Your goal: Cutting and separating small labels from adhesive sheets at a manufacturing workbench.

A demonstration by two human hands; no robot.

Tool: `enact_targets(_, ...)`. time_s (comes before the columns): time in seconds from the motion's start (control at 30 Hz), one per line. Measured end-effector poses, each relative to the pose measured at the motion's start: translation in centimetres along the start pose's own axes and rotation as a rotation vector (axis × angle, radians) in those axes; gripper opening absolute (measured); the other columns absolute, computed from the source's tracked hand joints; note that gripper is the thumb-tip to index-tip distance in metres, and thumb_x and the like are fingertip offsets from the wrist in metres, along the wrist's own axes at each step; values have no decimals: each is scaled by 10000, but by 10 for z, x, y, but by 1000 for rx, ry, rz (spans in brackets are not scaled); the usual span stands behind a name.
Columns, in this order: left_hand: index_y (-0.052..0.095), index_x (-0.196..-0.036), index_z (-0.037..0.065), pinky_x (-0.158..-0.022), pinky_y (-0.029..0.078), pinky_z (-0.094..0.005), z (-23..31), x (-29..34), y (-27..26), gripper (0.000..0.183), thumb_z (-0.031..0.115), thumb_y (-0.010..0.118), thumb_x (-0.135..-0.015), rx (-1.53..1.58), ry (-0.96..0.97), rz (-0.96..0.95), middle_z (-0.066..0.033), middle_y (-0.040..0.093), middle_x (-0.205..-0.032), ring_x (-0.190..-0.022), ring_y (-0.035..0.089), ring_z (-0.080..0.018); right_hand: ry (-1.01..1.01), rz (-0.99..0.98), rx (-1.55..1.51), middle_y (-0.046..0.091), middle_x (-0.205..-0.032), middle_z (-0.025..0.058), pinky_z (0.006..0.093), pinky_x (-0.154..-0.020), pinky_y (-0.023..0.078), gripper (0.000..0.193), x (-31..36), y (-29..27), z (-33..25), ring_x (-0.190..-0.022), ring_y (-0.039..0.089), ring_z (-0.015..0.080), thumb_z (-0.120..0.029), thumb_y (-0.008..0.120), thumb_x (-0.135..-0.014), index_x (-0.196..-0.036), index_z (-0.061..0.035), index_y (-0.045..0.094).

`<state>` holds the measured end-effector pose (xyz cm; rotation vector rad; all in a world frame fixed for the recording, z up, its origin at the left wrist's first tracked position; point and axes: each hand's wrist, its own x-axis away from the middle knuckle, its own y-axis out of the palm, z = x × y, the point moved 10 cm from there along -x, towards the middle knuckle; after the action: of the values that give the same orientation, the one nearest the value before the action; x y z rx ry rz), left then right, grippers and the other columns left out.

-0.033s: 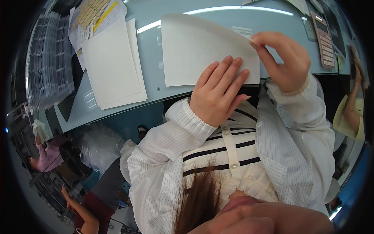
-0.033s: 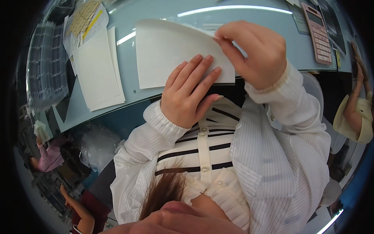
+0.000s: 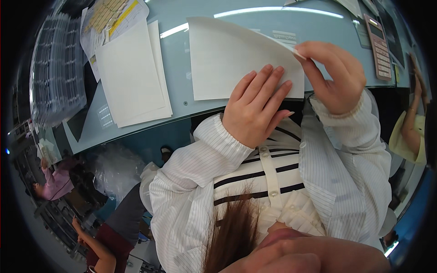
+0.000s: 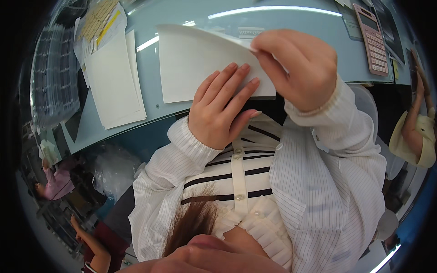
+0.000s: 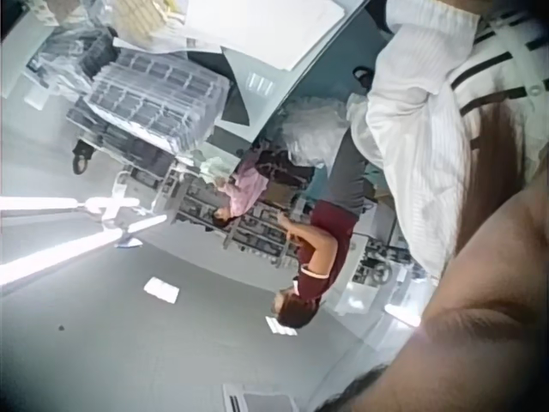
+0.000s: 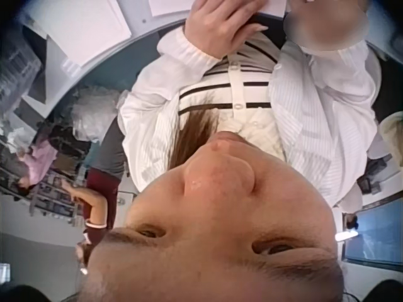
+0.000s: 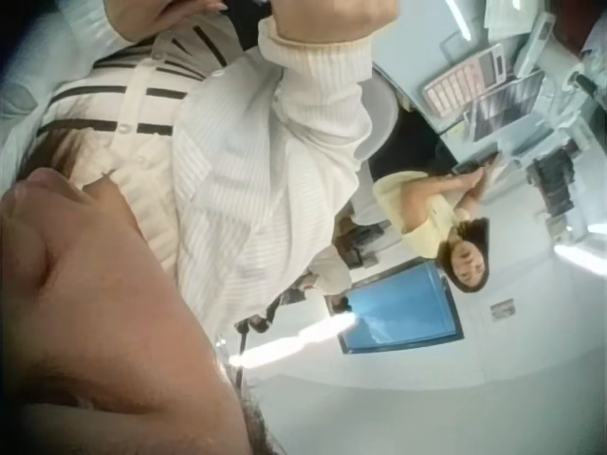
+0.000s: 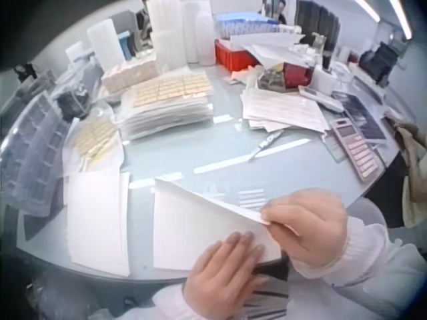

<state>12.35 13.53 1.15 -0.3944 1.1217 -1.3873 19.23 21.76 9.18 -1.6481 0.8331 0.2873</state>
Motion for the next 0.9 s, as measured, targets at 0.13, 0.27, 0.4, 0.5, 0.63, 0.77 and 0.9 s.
enact_targets(0.13,603,-1245,36,-1070,369,-464,-1,1,-2,473,293,670,-854,-2,-3,41,-158,552,-1336,-1278,489,-316,-74,-10,-36,692,-838,137,302,-600,533,200,-7,-15,-31,-682,677,258,44,720,-718,-907,23,657)
enact_targets(0.27,624,-1191,5,-1057,378,-491,-1,3,-1,449,250,696,-821,90,19,36,-163,572,-1259,-1251,496,-342,-195,-91,-9,691,-840,143,328,-604,547,252,0,-10,-49,-704,684,280,69,724,-679,-917,37,650)
enact_targets(0.4,672,-1148,18,-967,438,-476,2,10,-19,410,201,737,-787,107,130,219,-178,593,-1204,-1118,563,-340,-142,11,61,692,-851,146,338,-605,553,263,5,-9,-38,-711,687,279,77,723,-679,-928,41,648)
enact_targets(0.5,689,-1164,73,-975,446,-450,2,30,-15,409,226,728,-787,-70,128,203,-137,599,-1213,-1115,567,-311,-124,82,77,691,-842,144,327,-603,551,283,7,-7,-30,-709,686,281,102,717,-670,-937,42,648)
enact_targets(0.63,692,-1138,89,-977,443,-427,-4,33,-13,373,218,722,-789,-156,37,127,-85,592,-1225,-1131,557,-267,-141,-4,29,701,-869,188,329,-604,565,311,3,-8,-46,-750,710,300,130,702,-715,-999,45,610)
enact_targets(0.77,673,-1166,107,-995,430,-462,-17,40,6,422,221,741,-765,-12,-11,27,-73,602,-1194,-1146,557,-303,-295,66,-53,693,-818,193,320,-519,541,198,8,-23,-85,-669,697,269,-21,686,-762,-936,56,631)
enact_targets(0.9,669,-1161,100,-984,446,-468,-26,46,11,433,193,754,-747,-13,-61,3,-92,611,-1184,-1137,567,-326,-306,134,-89,693,-803,199,297,-506,530,195,9,-27,-91,-656,697,258,-54,672,-774,-927,58,629)
